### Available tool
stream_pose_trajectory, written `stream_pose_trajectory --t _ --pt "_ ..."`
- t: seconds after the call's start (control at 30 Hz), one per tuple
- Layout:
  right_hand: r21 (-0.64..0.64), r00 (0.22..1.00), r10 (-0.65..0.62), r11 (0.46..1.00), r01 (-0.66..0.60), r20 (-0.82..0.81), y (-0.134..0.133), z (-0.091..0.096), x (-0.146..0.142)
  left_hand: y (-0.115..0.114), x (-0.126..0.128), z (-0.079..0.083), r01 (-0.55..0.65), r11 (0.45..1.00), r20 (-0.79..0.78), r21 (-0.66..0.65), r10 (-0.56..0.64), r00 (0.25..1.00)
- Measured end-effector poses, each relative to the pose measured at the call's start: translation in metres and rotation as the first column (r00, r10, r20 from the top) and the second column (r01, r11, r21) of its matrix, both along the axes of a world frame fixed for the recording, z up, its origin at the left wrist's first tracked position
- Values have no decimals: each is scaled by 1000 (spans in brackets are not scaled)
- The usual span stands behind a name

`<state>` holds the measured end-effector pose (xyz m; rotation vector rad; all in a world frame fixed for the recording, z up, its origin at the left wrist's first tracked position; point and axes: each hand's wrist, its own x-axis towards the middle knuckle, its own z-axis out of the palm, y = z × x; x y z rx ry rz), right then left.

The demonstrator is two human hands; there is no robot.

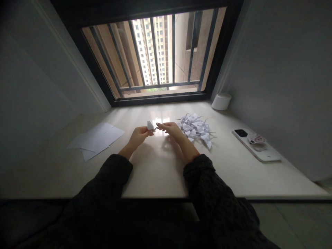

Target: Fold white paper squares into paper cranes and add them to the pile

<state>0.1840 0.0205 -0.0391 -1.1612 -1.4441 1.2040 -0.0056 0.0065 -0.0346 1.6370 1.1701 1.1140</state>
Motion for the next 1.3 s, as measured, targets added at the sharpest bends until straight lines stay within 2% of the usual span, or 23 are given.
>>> stream_pose_trajectory --t 0.1,0.33,0.53,0.67,0.93,1.1,1.3 --pt "18 1000 10 1000 -10 13 -1 0 -1 1 0 -1 -2 1000 3 -6 2 1000" --pt "160 999 9 987 -17 51 -5 4 -6 3 -1 -6 -17 1000 -24 14 18 1000" --pt "255 987 -150 958 132 54 -5 4 -4 3 -3 -5 -76 995 -78 57 80 994" --pt "303 975 -199 939 160 102 0 0 -2 3 -4 -6 -87 994 -92 69 93 991" --pt "328 977 -176 936 129 119 0 2 -2 5 -3 -8 -67 996 -77 51 70 995" --pt "367 974 -168 925 101 155 -5 7 -3 3 -3 -5 -46 999 -50 27 47 998" --pt "431 964 -182 898 82 195 -3 4 -5 3 -1 -6 -38 999 -29 21 39 999"
